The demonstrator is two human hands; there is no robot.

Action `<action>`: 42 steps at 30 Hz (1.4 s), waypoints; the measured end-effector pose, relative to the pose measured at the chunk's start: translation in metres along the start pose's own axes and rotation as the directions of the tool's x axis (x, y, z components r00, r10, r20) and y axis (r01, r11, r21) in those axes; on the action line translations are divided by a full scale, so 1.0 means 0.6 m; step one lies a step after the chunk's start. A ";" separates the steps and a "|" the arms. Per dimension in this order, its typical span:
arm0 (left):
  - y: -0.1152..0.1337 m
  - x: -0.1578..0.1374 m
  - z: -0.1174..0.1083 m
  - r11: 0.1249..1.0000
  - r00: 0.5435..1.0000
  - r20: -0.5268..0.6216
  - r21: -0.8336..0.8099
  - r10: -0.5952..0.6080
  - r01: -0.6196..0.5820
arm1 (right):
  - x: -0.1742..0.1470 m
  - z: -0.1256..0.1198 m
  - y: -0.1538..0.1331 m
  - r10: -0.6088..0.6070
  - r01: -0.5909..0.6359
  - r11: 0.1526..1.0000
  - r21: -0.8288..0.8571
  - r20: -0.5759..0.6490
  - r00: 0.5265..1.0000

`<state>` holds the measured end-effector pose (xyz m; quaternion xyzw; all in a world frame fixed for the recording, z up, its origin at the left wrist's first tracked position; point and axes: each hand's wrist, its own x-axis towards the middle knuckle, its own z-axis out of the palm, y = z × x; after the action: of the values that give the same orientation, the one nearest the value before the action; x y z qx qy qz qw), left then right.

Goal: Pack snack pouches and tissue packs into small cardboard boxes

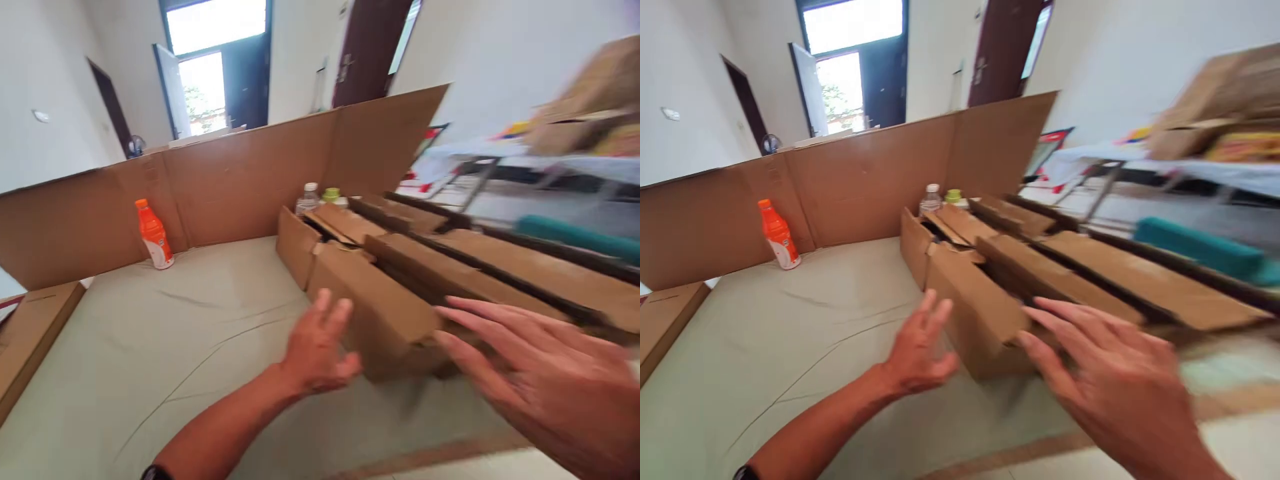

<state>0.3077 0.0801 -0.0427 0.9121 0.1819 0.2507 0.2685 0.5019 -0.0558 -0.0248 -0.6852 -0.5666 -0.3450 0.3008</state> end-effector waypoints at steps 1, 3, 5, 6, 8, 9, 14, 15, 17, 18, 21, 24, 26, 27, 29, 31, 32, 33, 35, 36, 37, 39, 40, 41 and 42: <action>-0.009 -0.014 -0.010 0.999 0.999 -0.001 -0.006 -0.032 0.032 | 0.011 -0.016 -0.017 -0.042 0.041 0.998 -0.038 -0.013 0.999; -0.029 -0.040 -0.025 0.997 0.997 0.007 -0.003 -0.072 0.072 | 0.024 -0.026 -0.040 -0.097 0.095 0.990 -0.103 -0.018 0.995; -0.047 -0.071 -0.036 0.995 0.995 0.019 0.016 -0.102 0.102 | 0.027 -0.018 -0.051 -0.100 0.097 0.985 -0.145 -0.012 0.995; -0.055 -0.089 -0.041 0.992 0.992 0.024 0.029 -0.125 0.124 | 0.026 -0.010 -0.055 -0.102 0.099 0.984 -0.148 -0.014 0.995; -0.068 -0.123 -0.052 0.984 0.985 0.022 0.052 -0.171 0.170 | 0.024 0.005 -0.064 -0.111 0.106 0.987 -0.121 -0.033 0.993; -0.072 -0.139 -0.059 0.980 0.982 0.013 0.059 -0.189 0.188 | 0.024 0.010 -0.070 -0.111 0.107 0.990 -0.087 -0.045 0.993; -0.073 -0.150 -0.089 0.987 0.989 -0.060 0.078 -0.133 0.138 | 0.029 0.007 -0.102 -0.082 0.073 0.976 0.206 0.033 0.996; -0.069 -0.134 -0.090 0.993 0.995 -0.086 0.101 -0.058 0.066 | 0.031 0.006 -0.103 -0.068 0.045 0.966 0.254 0.079 0.995; -0.053 -0.089 -0.081 0.976 0.978 -0.144 0.180 0.151 -0.124 | 0.035 0.005 -0.098 -0.038 -0.021 0.944 0.330 0.173 0.984; -0.044 -0.062 -0.073 0.949 0.952 -0.166 0.228 0.258 -0.217 | 0.037 0.004 -0.092 -0.035 -0.046 0.931 0.362 0.214 0.976; -0.020 0.014 -0.043 0.883 0.884 -0.194 0.304 0.425 -0.357 | 0.048 0.004 -0.060 -0.084 -0.061 0.888 0.456 0.291 0.953; -0.018 0.058 -0.021 0.888 0.876 -0.226 0.291 0.426 -0.357 | 0.072 0.009 -0.022 -0.055 -0.082 0.928 0.363 0.353 0.934; -0.025 0.064 -0.014 0.900 0.878 -0.246 0.267 0.410 -0.345 | 0.093 0.018 -0.004 0.017 -0.116 0.976 0.186 0.462 0.887; -0.030 0.063 -0.013 0.904 0.879 -0.253 0.255 0.405 -0.343 | 0.104 0.024 0.001 0.044 -0.115 0.989 0.097 0.545 0.837; -0.036 0.059 -0.011 0.907 0.877 -0.257 0.236 0.405 -0.350 | 0.122 0.039 0.001 0.067 -0.057 0.998 -0.038 0.711 0.700; -0.038 0.055 -0.011 0.905 0.876 -0.250 0.226 0.412 -0.361 | 0.133 0.057 -0.007 0.089 0.008 0.993 -0.117 0.803 0.590; -0.037 0.055 -0.010 0.904 0.877 -0.244 0.224 0.414 -0.364 | 0.135 0.066 -0.013 0.103 0.023 0.990 -0.140 0.820 0.563; -0.036 0.055 -0.010 0.903 0.878 -0.239 0.223 0.415 -0.367 | 0.137 0.074 -0.017 0.113 0.025 0.988 -0.152 0.828 0.550; -0.035 0.055 -0.009 0.903 0.880 -0.231 0.221 0.415 -0.368 | 0.137 0.089 -0.023 0.113 0.013 0.990 -0.143 0.833 0.542; -0.034 0.055 -0.008 0.903 0.881 -0.229 0.220 0.415 -0.368 | 0.137 0.095 -0.023 0.108 0.009 0.991 -0.133 0.837 0.537; -0.034 0.055 -0.007 0.904 0.882 -0.226 0.219 0.414 -0.368 | 0.138 0.100 -0.021 0.101 0.003 0.993 -0.121 0.841 0.532; -0.034 0.056 -0.006 0.902 0.884 -0.216 0.218 0.416 -0.371 | 0.140 0.107 -0.016 0.085 -0.011 0.996 -0.093 0.847 0.524; -0.035 0.057 -0.006 0.900 0.884 -0.205 0.220 0.420 -0.377 | 0.141 0.109 -0.014 0.080 -0.020 0.996 -0.082 0.849 0.522; -0.035 0.058 -0.006 0.896 0.884 -0.190 0.224 0.427 -0.385 | 0.143 0.110 -0.011 0.080 -0.030 0.997 -0.076 0.848 0.523; -0.035 0.060 -0.008 0.891 0.884 -0.174 0.230 0.434 -0.392 | 0.146 0.110 -0.009 0.083 -0.040 0.997 -0.073 0.844 0.529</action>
<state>0.3303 0.1152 -0.0384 0.9175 0.0340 0.3837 0.0992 0.5156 0.0480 0.0081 -0.7925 -0.6090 0.0280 -0.0143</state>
